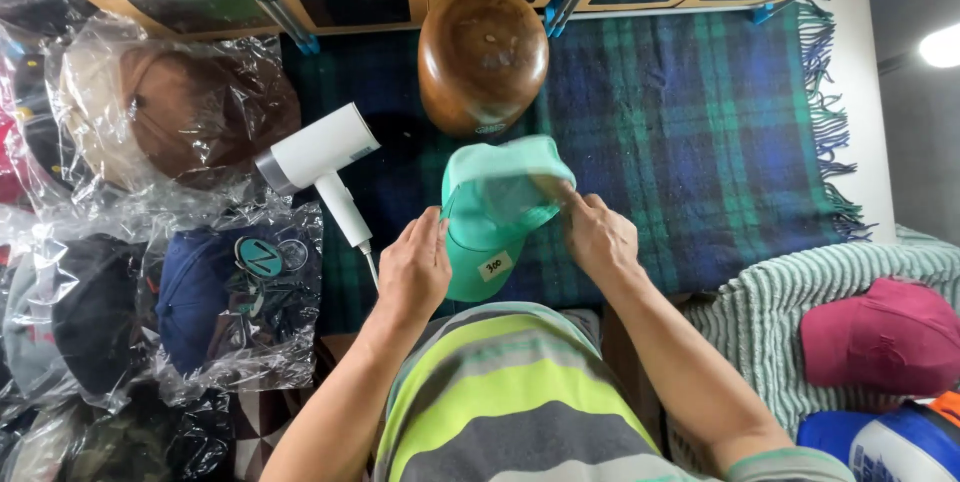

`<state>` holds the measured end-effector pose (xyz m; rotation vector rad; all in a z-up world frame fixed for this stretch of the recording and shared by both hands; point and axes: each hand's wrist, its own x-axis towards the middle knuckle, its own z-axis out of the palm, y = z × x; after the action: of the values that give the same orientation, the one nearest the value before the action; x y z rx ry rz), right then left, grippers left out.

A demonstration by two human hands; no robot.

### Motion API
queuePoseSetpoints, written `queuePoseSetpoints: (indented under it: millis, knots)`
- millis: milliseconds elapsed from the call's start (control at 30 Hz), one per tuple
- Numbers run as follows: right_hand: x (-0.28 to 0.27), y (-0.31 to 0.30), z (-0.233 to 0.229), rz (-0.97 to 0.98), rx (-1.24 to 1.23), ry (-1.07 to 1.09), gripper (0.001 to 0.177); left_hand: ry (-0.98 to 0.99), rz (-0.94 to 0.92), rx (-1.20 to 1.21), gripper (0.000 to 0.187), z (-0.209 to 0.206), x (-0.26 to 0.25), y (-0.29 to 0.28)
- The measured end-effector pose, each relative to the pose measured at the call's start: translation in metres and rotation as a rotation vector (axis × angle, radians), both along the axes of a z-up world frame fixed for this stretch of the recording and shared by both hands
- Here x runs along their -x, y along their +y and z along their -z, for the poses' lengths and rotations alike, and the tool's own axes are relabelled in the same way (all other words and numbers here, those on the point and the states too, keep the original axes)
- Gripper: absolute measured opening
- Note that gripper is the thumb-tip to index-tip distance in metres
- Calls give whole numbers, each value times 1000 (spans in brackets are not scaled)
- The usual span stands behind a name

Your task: Brushing a green mesh cap with a wooden brush and then using a handheld steamer to remove wrinkles and prepare the hat.

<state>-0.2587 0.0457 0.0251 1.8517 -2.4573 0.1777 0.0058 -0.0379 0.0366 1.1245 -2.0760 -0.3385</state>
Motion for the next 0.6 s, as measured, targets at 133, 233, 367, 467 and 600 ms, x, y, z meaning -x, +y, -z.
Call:
queuePoseSetpoints:
  millis: [133,233,367,467,600]
  knots:
    - [-27,2,6,-164,290,-112,31,26,24,10,20,3,14,-4]
    - [-13,15,36,-294,239,-352,43,79,27,13,20,10,8,-3]
    - [3,8,1,-119,250,-181,40,325,-176,-509,15,42,3,-8]
    - [-41,27,-32,-243,334,-344,36,600,-259,-884,8,40,21,1]
    - [-71,52,-36,-369,157,-427,41,1029,-332,-958,7,93,24,-16]
